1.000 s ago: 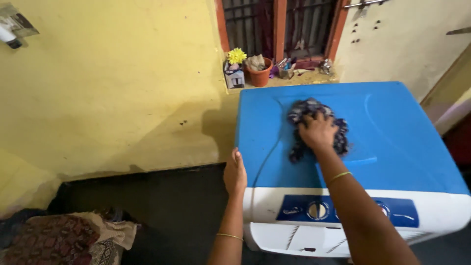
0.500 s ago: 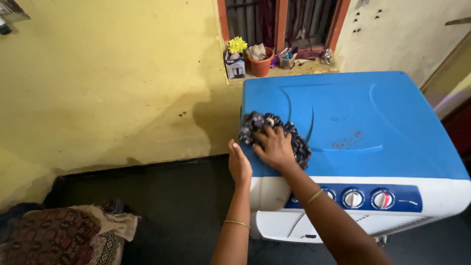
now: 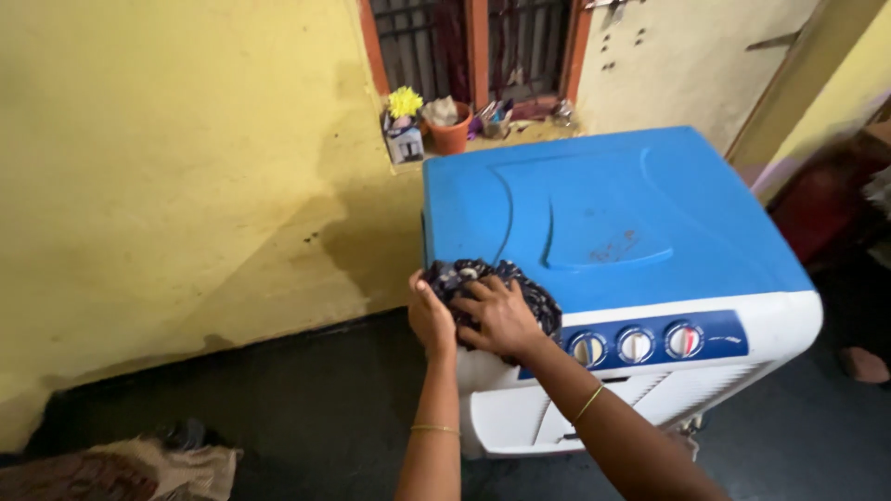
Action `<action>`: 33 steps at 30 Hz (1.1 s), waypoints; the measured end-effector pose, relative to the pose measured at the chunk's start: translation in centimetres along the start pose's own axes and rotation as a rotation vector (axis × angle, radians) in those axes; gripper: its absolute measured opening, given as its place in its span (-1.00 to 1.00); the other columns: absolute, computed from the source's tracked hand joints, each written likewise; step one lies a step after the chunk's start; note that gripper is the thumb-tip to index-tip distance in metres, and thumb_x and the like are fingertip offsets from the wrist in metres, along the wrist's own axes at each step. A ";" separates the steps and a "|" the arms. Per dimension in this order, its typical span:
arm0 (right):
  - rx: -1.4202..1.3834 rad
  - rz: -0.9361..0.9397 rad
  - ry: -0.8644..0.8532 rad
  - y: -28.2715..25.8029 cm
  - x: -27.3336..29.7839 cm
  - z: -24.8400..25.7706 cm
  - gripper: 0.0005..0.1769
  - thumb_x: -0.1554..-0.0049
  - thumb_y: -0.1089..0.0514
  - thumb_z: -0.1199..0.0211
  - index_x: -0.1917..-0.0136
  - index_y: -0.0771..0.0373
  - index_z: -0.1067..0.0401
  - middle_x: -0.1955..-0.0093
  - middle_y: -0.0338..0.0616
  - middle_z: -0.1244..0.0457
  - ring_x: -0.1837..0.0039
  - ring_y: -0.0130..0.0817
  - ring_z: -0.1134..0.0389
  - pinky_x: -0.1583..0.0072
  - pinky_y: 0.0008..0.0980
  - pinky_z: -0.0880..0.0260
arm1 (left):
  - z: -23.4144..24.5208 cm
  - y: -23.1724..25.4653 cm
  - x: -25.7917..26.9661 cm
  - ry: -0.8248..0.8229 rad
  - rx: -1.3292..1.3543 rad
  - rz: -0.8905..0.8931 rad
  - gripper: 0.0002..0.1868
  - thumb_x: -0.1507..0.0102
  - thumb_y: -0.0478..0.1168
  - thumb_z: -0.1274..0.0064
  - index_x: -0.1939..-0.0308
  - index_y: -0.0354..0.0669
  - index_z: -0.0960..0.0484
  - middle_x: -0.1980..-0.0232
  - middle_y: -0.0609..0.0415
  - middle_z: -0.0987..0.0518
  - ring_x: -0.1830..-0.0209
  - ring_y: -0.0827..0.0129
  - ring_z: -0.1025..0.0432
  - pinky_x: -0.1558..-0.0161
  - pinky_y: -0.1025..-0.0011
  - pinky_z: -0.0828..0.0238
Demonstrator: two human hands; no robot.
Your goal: The person wipes the exterior surfaces of a blue and white air cooler using a dark patterned cloth. They clean the side grilles, top panel, and front control area in sequence.
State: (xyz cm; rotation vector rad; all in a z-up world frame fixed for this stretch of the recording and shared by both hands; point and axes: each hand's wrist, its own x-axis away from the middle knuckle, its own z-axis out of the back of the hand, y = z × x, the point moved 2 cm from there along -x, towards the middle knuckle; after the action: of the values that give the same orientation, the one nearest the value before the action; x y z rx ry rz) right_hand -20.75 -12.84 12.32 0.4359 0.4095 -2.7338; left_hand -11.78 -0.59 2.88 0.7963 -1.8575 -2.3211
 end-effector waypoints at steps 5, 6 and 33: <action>-0.053 0.040 -0.060 2.5 0.5 0.9 -0.41 0.09 -0.14 -0.28 -0.21 0.03 -0.54 -0.30 -0.14 -0.27 -0.37 -0.06 -0.20 -0.30 0.24 -0.14 | 0.2 2.0 0.6 0.046 -0.282 -0.437 -0.38 -0.53 0.18 0.46 -0.33 -0.25 -0.42 -0.45 -0.32 -0.34 -0.41 -0.24 -0.28 -0.38 -0.04 -0.17; -0.086 0.029 -0.068 3.2 0.9 1.2 -0.40 0.10 -0.14 -0.27 -0.21 0.02 -0.53 -0.30 -0.14 -0.27 -0.39 -0.06 -0.20 -0.30 0.21 -0.16 | 0.3 2.3 1.0 0.038 -0.336 -0.492 -0.40 -0.52 0.16 0.44 -0.33 -0.22 -0.42 -0.48 -0.27 -0.33 -0.44 -0.20 -0.27 -0.41 -0.08 -0.11; 0.127 -0.538 0.292 28.1 11.7 8.4 -0.44 -0.03 -0.17 -0.22 -0.25 0.04 -0.53 -0.31 -0.17 -0.30 -0.38 -0.03 -0.21 -0.25 0.28 -0.13 | -15.8 11.0 10.2 -0.403 -0.785 -0.367 -0.21 -0.41 0.32 0.51 -0.43 -0.18 -0.33 -0.53 -0.13 -0.25 -0.58 0.06 -0.02 -0.51 -0.09 0.27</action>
State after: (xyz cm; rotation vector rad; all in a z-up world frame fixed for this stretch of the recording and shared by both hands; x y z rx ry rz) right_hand -22.76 -44.25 9.63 0.8765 0.4856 -3.2357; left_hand -16.70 -21.35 7.29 0.6084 -0.7225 -3.2559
